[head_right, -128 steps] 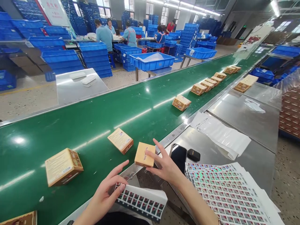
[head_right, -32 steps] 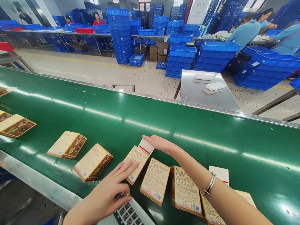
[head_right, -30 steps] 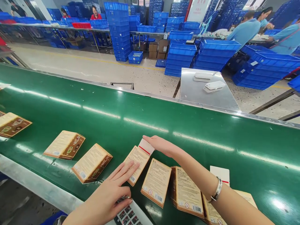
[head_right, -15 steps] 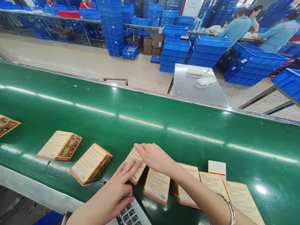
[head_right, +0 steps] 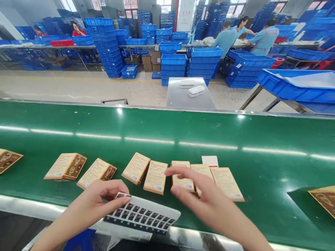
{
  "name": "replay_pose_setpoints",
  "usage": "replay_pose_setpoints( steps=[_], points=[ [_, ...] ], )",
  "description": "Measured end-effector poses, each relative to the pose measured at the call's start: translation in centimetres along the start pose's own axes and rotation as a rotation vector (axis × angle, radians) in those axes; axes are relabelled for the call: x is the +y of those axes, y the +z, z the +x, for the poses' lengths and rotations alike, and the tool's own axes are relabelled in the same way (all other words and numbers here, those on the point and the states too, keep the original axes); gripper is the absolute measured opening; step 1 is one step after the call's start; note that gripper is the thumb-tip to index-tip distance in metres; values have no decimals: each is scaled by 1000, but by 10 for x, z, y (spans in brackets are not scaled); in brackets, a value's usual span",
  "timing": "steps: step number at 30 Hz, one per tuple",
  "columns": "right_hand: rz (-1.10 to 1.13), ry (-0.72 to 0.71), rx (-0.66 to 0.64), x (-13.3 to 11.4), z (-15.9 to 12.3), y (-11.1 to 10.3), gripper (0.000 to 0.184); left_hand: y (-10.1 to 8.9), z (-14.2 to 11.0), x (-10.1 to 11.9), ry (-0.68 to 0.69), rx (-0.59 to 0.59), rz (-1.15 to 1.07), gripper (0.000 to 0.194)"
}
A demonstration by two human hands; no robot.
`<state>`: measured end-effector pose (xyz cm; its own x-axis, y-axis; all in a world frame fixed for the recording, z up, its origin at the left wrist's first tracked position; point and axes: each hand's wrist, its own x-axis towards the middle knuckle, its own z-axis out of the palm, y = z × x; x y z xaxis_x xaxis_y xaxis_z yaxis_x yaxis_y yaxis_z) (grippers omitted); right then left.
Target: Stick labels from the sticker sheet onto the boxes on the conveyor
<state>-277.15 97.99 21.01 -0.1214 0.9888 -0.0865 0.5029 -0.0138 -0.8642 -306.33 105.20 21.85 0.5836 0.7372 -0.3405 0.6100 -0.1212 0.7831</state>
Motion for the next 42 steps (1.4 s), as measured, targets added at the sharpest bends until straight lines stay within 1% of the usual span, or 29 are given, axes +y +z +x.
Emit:
replay_pose_setpoints(
  steps=[1, 2, 4, 6, 7, 9, 11, 13, 14, 16, 18, 22, 24, 26, 28, 30, 32, 34, 36, 38, 40, 42],
  points=[
    [-34, -45, 4, 5, -22, -3, 37, 18, 7, 18, 3, -7, -58, 32],
    [-69, -96, 46, 11, -41, -7, 36, 39, 16, 35, 13, -12, -126, 32],
    [-126, -200, 224, 30, -72, -19, 31, 88, 38, 67, 43, -22, -238, 34],
    [-172, -272, 437, 53, -96, -40, 23, 139, 64, 96, 77, -25, -288, 34],
    [-195, -297, 512, 65, -107, -53, 20, 164, 76, 110, 91, -32, -294, 34],
    [-240, -334, 592, 89, -126, -83, 16, 206, 101, 135, 112, -60, -293, 34],
    [-277, -355, 623, 108, -141, -109, 13, 239, 122, 157, 129, -96, -315, 36],
    [-307, -355, 635, 123, -150, -126, 13, 260, 135, 171, 134, -163, -385, 34],
    [-325, -352, 643, 128, -153, -130, 14, 266, 139, 175, 132, -215, -434, 32],
    [-382, -353, 656, 135, -157, -133, 16, 274, 140, 177, 120, -319, -523, 26],
    [-447, -358, 646, 140, -157, -130, 17, 277, 139, 173, 109, -371, -560, 21],
    [-544, -380, 615, 148, -152, -118, 18, 282, 137, 162, 96, -350, -534, 16],
    [-562, -383, 636, 150, -149, -112, 19, 283, 140, 157, 80, -332, -544, 15],
    [-535, -361, 665, 150, -147, -110, 18, 284, 143, 153, 60, -309, -559, 15],
    [-436, -307, 686, 150, -147, -113, 15, 284, 147, 149, 43, -282, -560, 13],
    [-235, -180, 698, 153, -144, -122, 11, 283, 150, 146, 22, -265, -542, 11],
    [55, 38, 705, 163, -136, -134, 12, 283, 155, 143, 29, -286, -499, 9],
    [355, 265, 700, 177, -122, -144, 22, 285, 159, 139, 88, -352, -446, 5],
    [575, 420, 687, 192, -105, -150, 34, 289, 165, 136, 168, -421, -395, 3],
    [689, 494, 678, 203, -92, -150, 42, 292, 170, 131, 217, -455, -358, 7],
    [717, 530, 675, 208, -85, -147, 45, 295, 173, 128, 246, -461, -351, 10],
    [708, 551, 674, 207, -83, -145, 45, 295, 175, 125, 276, -465, -378, 11]
  ],
)
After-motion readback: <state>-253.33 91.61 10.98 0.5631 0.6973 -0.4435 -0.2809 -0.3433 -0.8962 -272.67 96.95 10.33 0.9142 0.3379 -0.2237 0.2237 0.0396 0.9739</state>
